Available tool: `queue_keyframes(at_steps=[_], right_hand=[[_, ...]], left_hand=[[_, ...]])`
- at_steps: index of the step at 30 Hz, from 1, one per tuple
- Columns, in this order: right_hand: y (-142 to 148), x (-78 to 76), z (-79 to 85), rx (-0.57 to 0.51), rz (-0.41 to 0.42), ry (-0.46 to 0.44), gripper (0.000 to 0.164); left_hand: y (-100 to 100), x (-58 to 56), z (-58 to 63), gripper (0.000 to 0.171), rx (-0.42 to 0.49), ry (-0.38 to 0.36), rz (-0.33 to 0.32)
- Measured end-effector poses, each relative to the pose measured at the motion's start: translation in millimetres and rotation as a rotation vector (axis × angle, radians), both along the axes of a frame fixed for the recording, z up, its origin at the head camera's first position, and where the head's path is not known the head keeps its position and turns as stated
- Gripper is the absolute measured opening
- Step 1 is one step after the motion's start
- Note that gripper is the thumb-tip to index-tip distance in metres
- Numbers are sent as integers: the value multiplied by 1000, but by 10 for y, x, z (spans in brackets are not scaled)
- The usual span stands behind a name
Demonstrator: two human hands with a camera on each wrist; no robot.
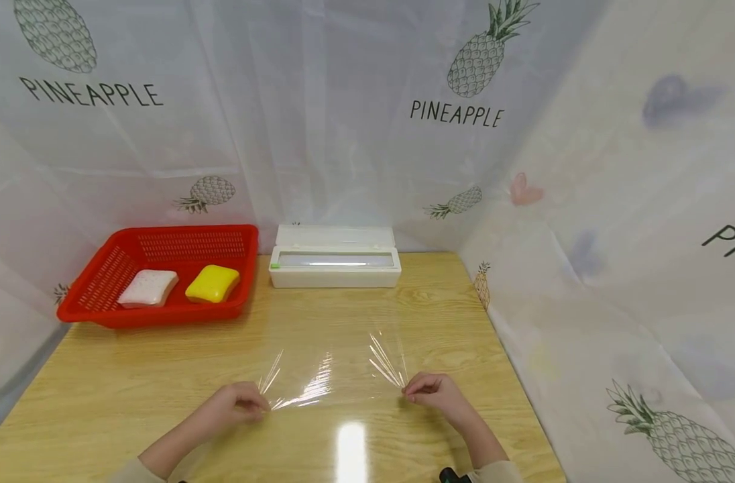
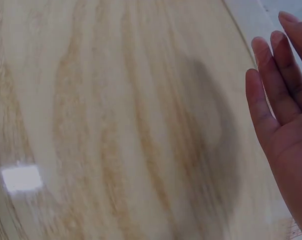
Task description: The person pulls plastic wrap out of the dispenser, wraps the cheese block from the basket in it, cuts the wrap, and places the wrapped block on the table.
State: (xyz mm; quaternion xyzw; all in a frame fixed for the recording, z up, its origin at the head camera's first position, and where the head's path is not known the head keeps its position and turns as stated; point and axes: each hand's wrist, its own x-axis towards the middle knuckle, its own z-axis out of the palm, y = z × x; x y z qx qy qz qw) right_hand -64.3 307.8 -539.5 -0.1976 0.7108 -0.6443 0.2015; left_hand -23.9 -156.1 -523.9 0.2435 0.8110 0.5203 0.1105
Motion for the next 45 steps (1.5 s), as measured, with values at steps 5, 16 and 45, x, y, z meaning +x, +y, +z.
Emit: queue_keyframes(at_steps=[5,16,45], right_hand=[[-55,-22,-78,58,-39,-10,23],[-81,-28,-136,83,-40,-70,26],[38,-57,175,112,-12,-17,39]], left_hand=[[17,13,-201,10,-33,77,51],[34,27,-321,13,-155,94,35],[-482,-217,346,28,-323,50,77]])
